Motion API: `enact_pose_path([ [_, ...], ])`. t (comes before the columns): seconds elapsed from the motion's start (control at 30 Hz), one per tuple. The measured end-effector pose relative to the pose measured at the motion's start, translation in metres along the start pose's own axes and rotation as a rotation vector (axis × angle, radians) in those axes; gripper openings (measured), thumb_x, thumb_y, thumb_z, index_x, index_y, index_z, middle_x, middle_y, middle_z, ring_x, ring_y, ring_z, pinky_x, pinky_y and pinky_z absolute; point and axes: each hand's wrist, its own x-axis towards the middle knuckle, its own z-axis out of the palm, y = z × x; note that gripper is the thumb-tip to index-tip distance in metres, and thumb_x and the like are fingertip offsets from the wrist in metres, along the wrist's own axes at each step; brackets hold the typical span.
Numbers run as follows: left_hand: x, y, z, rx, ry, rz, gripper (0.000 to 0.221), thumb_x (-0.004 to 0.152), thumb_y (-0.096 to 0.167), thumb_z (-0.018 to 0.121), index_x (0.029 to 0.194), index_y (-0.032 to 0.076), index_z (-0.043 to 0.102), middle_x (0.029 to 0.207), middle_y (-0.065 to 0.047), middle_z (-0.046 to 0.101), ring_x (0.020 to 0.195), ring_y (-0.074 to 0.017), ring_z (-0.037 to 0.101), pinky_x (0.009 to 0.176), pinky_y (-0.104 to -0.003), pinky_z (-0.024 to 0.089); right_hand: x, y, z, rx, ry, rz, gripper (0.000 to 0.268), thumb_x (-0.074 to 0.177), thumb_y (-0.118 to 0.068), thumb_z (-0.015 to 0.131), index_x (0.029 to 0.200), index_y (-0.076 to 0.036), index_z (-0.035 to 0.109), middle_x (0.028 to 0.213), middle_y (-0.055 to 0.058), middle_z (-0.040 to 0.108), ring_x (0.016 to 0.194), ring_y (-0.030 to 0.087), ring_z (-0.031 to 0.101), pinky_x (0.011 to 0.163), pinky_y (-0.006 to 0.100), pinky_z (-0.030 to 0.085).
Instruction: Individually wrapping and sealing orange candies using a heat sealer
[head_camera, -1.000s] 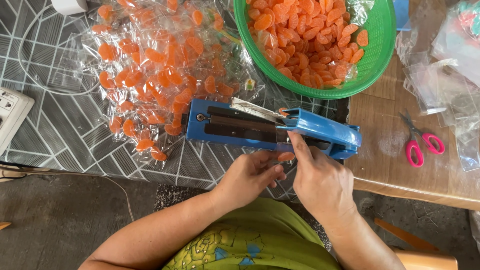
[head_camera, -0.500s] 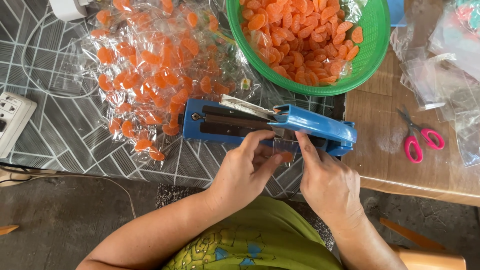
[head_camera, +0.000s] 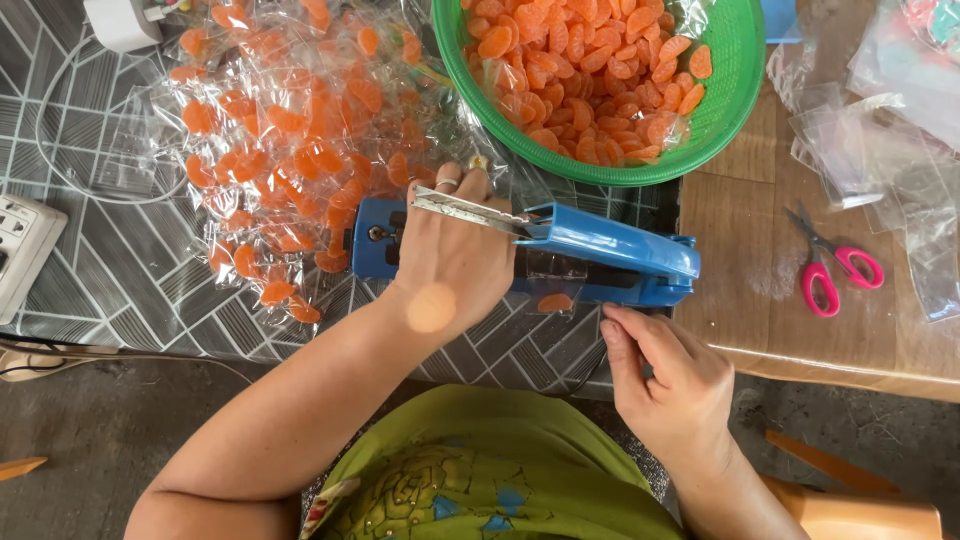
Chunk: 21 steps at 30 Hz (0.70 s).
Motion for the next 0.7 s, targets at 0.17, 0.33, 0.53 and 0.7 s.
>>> enact_pose_path([
  [0.17,0.007,0.006,-0.004,-0.513,0.115,-0.074,0.011,0.084,0.009,0.066,0.081,0.016,0.074,0.091,-0.006,0.067,0.094,-0.0372,0.059,0.082,-0.052,0.045,-0.004,0.004,0.001,0.018,-0.003,0.025,0.011,0.098,-0.003,0.071,0.107,0.001,0.074,0.094,0.009,0.077,0.072,0.016,0.072,0.061,0.026,0.058],
  [0.33,-0.002,0.01,-0.01,-0.762,0.263,0.038,0.015,0.083,-0.006,0.065,0.084,0.008,0.06,0.082,-0.007,0.065,0.073,-0.0333,0.058,0.086,-0.045,0.043,-0.007,0.011,0.01,0.023,-0.013,0.026,0.014,0.098,-0.001,0.071,0.111,0.002,0.073,0.1,0.01,0.077,0.08,0.018,0.075,0.065,0.026,0.06],
  [0.53,-0.014,0.014,-0.021,-0.733,0.089,-0.131,0.056,0.079,0.003,0.078,0.128,0.02,0.056,0.1,-0.003,0.073,0.102,-0.0328,0.059,0.089,-0.05,0.036,-0.008,0.012,0.023,-0.084,-0.044,0.022,0.022,0.102,-0.006,0.065,0.124,-0.006,0.069,0.115,0.005,0.078,0.083,0.018,0.076,0.06,0.031,0.057],
  [0.7,-0.014,0.016,-0.018,-0.748,0.114,-0.186,0.07,0.08,0.005,0.08,0.141,0.017,0.05,0.097,0.007,0.073,0.102,-0.0273,0.063,0.091,-0.047,0.04,-0.001,0.006,0.024,-0.266,-0.06,-0.067,0.034,0.103,-0.003,0.062,0.136,-0.006,0.064,0.121,0.002,0.078,0.076,0.017,0.072,0.053,0.033,0.05],
])
